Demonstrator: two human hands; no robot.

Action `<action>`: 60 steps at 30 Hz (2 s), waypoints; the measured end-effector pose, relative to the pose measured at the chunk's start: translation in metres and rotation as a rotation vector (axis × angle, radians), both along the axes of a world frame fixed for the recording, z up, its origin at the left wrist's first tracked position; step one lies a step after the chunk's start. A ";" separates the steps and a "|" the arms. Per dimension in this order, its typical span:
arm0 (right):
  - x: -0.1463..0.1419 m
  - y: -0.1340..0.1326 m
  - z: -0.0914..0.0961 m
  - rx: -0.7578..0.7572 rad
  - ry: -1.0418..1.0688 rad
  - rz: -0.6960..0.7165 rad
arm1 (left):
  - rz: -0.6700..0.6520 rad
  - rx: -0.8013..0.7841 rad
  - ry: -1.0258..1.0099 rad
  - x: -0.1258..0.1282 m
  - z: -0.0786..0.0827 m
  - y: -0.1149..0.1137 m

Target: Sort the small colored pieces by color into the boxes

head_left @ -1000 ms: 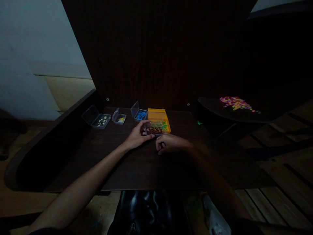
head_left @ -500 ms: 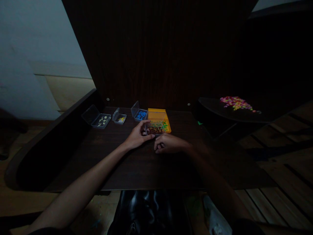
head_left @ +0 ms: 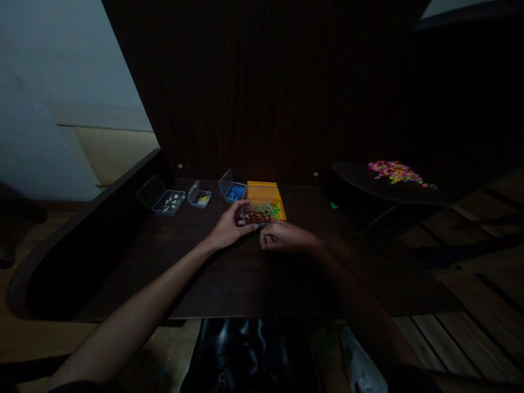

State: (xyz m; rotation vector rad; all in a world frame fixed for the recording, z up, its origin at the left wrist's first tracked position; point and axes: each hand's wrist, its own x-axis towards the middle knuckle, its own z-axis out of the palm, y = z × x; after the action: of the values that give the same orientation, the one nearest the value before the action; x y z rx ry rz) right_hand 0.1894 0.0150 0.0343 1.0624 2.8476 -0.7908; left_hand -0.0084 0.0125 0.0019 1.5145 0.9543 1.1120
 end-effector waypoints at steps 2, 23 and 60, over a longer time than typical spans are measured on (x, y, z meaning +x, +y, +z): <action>-0.001 0.000 -0.001 -0.004 -0.014 0.015 | -0.001 0.003 0.005 0.000 0.001 -0.001; -0.005 -0.004 0.000 0.099 -0.077 -0.040 | -0.007 0.008 0.017 -0.001 0.000 0.000; 0.014 0.001 0.009 -0.131 -0.016 0.016 | 0.007 -0.003 0.023 -0.001 0.000 0.000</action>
State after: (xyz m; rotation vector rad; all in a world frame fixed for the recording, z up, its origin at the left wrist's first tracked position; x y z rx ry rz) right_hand 0.2033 0.0161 0.0437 1.0233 2.7434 -0.9486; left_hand -0.0097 0.0122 0.0024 1.5255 0.9774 1.0996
